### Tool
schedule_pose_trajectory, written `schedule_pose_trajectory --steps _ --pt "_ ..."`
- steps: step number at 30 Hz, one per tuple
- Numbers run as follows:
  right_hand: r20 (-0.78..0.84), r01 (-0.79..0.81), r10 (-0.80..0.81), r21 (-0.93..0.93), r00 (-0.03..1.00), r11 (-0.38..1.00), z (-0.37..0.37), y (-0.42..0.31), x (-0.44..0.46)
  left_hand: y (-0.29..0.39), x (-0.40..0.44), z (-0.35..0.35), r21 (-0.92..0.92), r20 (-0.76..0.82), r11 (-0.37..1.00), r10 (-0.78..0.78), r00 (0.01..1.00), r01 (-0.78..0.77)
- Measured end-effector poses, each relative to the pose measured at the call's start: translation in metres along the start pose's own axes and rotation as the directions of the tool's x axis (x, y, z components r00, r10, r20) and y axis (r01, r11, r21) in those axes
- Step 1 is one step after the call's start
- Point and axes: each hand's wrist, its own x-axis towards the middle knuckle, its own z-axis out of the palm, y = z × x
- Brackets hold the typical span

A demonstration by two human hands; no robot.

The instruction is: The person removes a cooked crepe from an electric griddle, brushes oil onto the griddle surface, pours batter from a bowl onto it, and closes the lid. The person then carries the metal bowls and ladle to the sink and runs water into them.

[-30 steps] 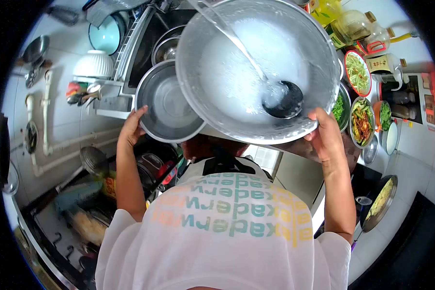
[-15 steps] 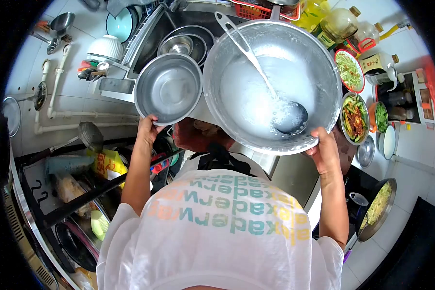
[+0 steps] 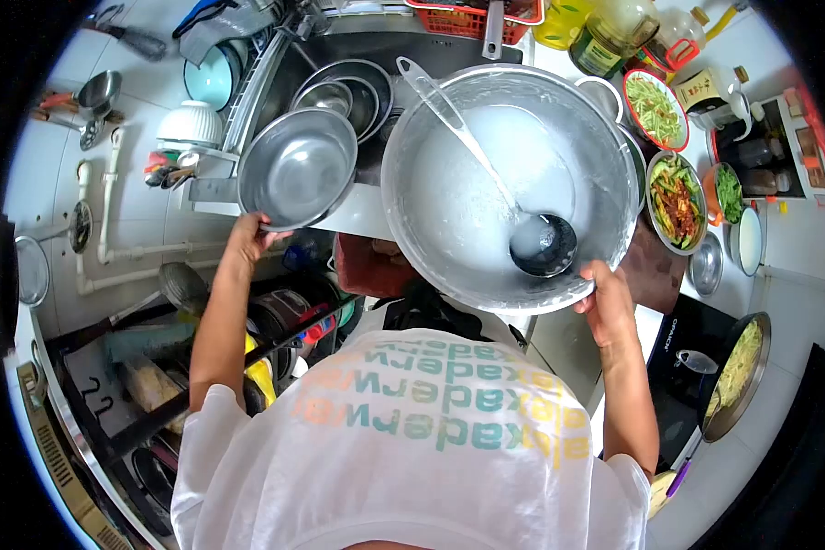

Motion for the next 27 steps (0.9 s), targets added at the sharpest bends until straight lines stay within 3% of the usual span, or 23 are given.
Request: schedule_pose_trajectory --steps 3,6,15,21,27 --pt "0.019 -0.015 0.015 0.012 1.0 1.0 -0.003 0.004 -0.002 0.029 0.035 -0.007 0.19 -0.104 0.982 0.02 0.994 0.0" --pt "-0.031 -0.042 0.044 0.05 0.999 0.998 0.001 0.003 -0.007 0.055 0.065 -0.006 0.257 -0.121 0.966 0.006 0.993 0.026" --pt "-0.071 -0.054 0.058 0.063 0.996 0.997 0.003 0.009 -0.002 0.087 0.095 0.005 0.282 -0.149 0.953 -0.069 0.986 0.11" --pt "-0.042 -0.057 0.062 0.11 0.997 0.992 0.013 0.006 -0.002 0.098 0.106 0.012 0.228 -0.153 0.972 -0.025 0.988 0.06" --pt "-0.016 -0.09 0.092 0.116 0.996 0.989 0.013 0.009 0.002 0.121 0.105 0.036 0.378 -0.232 0.926 0.097 0.968 -0.002"
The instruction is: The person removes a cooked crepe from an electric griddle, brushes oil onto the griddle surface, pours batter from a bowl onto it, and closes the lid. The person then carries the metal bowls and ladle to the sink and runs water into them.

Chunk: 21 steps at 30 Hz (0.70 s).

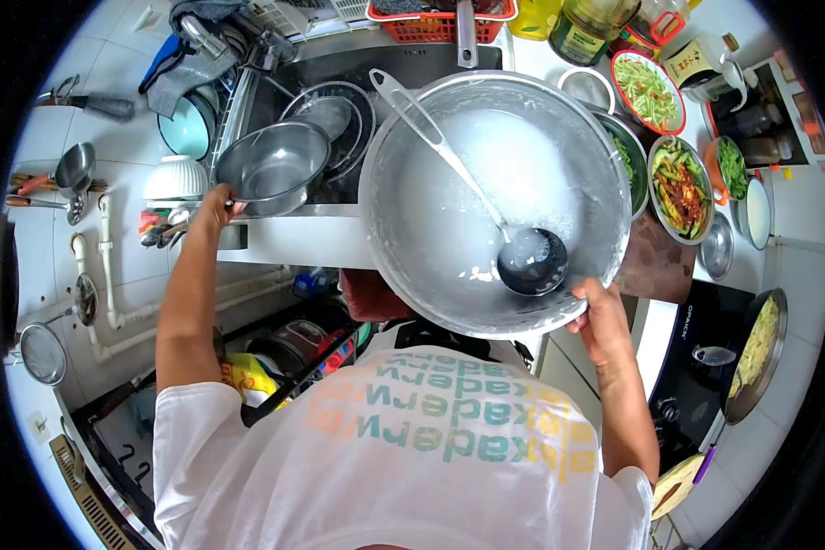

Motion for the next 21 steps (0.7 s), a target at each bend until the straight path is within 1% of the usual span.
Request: schedule_pose_trajectory --steps 1,4,5,7,9,10,11,12,14,17,20,21 --pt "0.006 -0.003 0.003 0.004 1.0 1.0 0.0 0.0 0.0 0.001 -0.003 0.001 0.001 0.019 0.998 0.07 0.997 -0.07" --pt "-0.039 -0.006 0.006 0.007 0.999 1.0 0.007 0.0 -0.002 0.008 -0.003 0.005 0.09 0.023 0.975 0.204 0.979 -0.205" --pt "-0.032 -0.007 0.007 -0.001 0.999 1.0 0.007 0.0 -0.002 0.013 -0.005 0.004 0.17 0.062 0.953 0.243 0.968 -0.25" --pt "-0.017 -0.012 0.012 -0.018 1.0 1.0 0.007 0.002 -0.002 0.011 0.019 0.0 0.364 0.098 0.792 0.491 0.866 -0.491" --pt "0.006 -0.017 0.018 -0.043 1.0 0.999 0.007 0.003 -0.001 0.015 0.007 0.006 0.505 0.105 0.659 0.593 0.798 -0.557" --pt "0.019 -0.019 0.02 -0.056 1.0 0.998 0.007 0.004 -0.001 0.025 -0.03 0.018 0.558 0.074 0.644 0.59 0.804 -0.523" --pt "0.028 -0.023 0.025 -0.059 0.999 0.998 0.007 0.006 -0.001 0.031 -0.051 0.024 0.609 0.041 0.627 0.587 0.808 -0.486" --pt "0.038 -0.026 0.029 -0.063 0.999 0.998 0.007 0.008 0.0 0.03 -0.046 0.026 0.741 0.028 0.488 0.663 0.748 -0.46" --pt "0.054 -0.033 0.037 -0.068 0.998 0.997 0.009 0.012 0.002 0.029 -0.042 0.03 0.929 0.052 0.183 0.796 0.603 -0.321" --pt "0.08 -0.049 0.054 -0.064 0.995 0.997 0.013 0.018 0.004 0.031 -0.065 0.037 0.956 0.078 0.08 0.859 0.507 -0.284" --pt "0.139 -0.062 0.069 -0.058 0.988 0.996 0.015 0.023 0.01 0.037 -0.085 0.037 0.948 0.161 -0.021 0.893 0.42 -0.318" --pt "0.145 -0.063 0.072 -0.069 0.987 0.996 0.016 0.025 0.012 0.039 -0.089 0.033 0.932 0.209 -0.064 0.9 0.383 -0.357"
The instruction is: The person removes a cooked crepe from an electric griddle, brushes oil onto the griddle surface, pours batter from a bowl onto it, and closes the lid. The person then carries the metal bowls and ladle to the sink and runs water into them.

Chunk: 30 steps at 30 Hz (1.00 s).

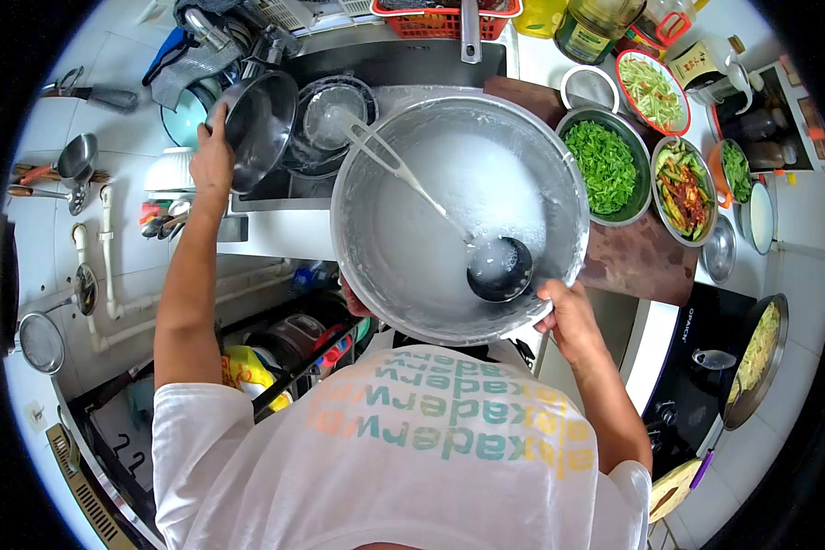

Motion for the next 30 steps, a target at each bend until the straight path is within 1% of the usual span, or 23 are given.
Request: schedule_pose_trajectory --steps 3,4,7,8,11,12,15,19,20,22,23,24,25,28,30 --pt "0.023 -0.009 0.009 0.0 1.0 1.0 0.005 0.005 0.008 -0.002 -0.001 -0.014 0.033 -0.176 0.995 0.096 0.98 -0.092" --pt "0.056 -0.035 0.036 -0.03 0.998 0.999 0.005 0.008 0.013 -0.006 0.0 -0.018 0.056 -0.218 0.99 0.136 0.967 -0.126" --pt "0.071 -0.04 0.046 -0.075 0.996 0.996 0.023 0.008 0.019 -0.008 -0.006 -0.049 0.056 -0.255 0.986 0.164 0.953 -0.155" --pt "0.029 -0.022 0.023 -0.033 0.999 0.999 0.034 0.007 0.019 -0.013 -0.006 -0.053 0.074 -0.296 0.982 0.187 0.937 -0.172" --pt "0.059 -0.034 0.037 -0.051 0.998 0.998 0.043 0.016 0.034 -0.023 -0.012 -0.067 0.118 -0.323 0.974 0.22 0.921 -0.191" --pt "0.049 -0.045 0.048 -0.051 0.998 0.998 0.049 0.016 0.036 -0.028 -0.014 -0.068 0.11 -0.343 0.977 0.208 0.916 -0.181" --pt "0.208 -0.027 0.053 -0.129 0.977 0.991 0.053 0.023 0.052 -0.036 -0.021 -0.073 0.106 -0.353 0.987 0.149 0.924 -0.119" --pt "0.191 -0.015 0.061 -0.232 0.98 0.973 0.065 0.04 0.071 -0.044 -0.03 -0.075 0.031 -0.331 0.999 0.019 0.943 -0.01" --pt "0.217 -0.029 0.08 -0.23 0.973 0.973 0.068 0.04 0.072 -0.047 -0.032 -0.072 0.01 -0.353 1.0 0.005 0.936 -0.001" --pt "0.215 -0.027 0.077 -0.225 0.974 0.974 0.079 0.041 0.073 -0.057 -0.036 -0.065 -0.034 -0.396 0.999 -0.028 0.918 0.016" --pt "0.211 -0.03 0.078 -0.219 0.974 0.975 0.083 0.043 0.072 -0.058 -0.039 -0.066 -0.041 -0.389 0.998 -0.056 0.92 0.044" --pt "0.252 -0.024 0.083 -0.228 0.964 0.973 0.085 0.045 0.075 -0.058 -0.041 -0.067 -0.049 -0.382 0.996 -0.086 0.92 0.073" --pt "0.259 -0.028 0.094 -0.246 0.961 0.969 0.088 0.05 0.077 -0.058 -0.043 -0.069 -0.057 -0.376 0.993 -0.117 0.919 0.103" --pt "0.295 -0.036 0.13 -0.306 0.946 0.951 0.102 0.059 0.075 -0.058 -0.048 -0.075 -0.169 -0.372 0.979 -0.168 0.913 0.111" --pt "0.342 -0.015 0.115 -0.282 0.933 0.959 0.113 0.064 0.073 -0.063 -0.048 -0.07 -0.219 -0.409 0.971 -0.18 0.895 0.095"
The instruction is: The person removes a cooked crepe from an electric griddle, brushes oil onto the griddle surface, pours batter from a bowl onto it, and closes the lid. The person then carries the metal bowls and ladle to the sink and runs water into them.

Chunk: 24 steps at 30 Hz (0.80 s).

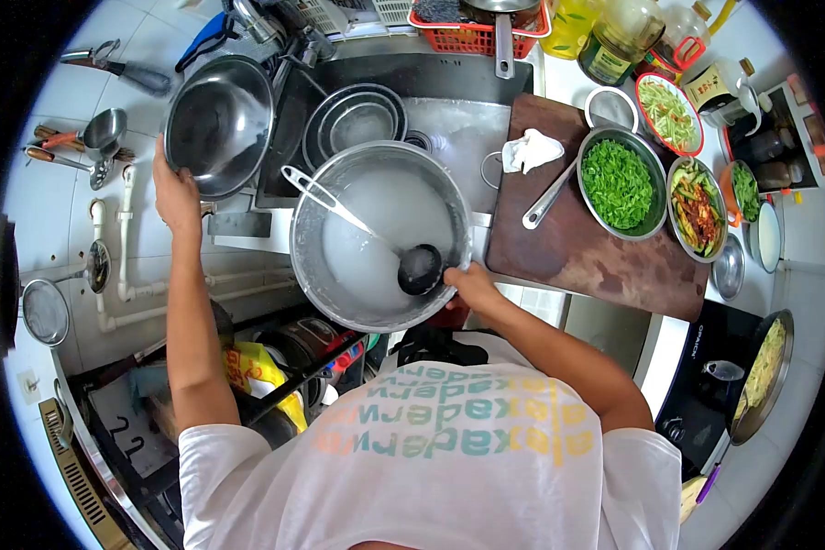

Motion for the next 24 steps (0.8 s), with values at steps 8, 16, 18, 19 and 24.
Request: schedule_pose_trajectory --steps 8,16,18,19,24 --pt "-0.001 -0.035 0.035 -0.028 0.999 0.999 0.006 0.004 0.012 -0.024 -0.006 0.041 -0.477 0.33 0.657 -0.482 0.812 0.584" --pt "0.112 0.041 -0.022 -0.168 0.993 0.985 -0.03 0.009 -0.02 -0.067 -0.017 0.122 -0.379 0.924 -0.286 -0.163 0.345 0.88" --pt "0.104 0.08 -0.06 -0.197 0.993 0.977 -0.044 0.003 -0.051 -0.048 -0.012 0.119 -0.206 0.977 -0.514 -0.153 0.148 0.833" --pt "0.094 0.109 -0.094 -0.165 0.991 0.98 -0.052 0.009 -0.062 -0.029 -0.015 0.105 -0.118 0.993 -0.612 -0.051 0.11 0.782" --pt "-0.072 0.185 -0.197 -0.148 0.978 0.972 -0.093 0.036 -0.129 0.046 -0.017 0.076 -0.007 0.978 -0.555 0.171 0.122 0.832"
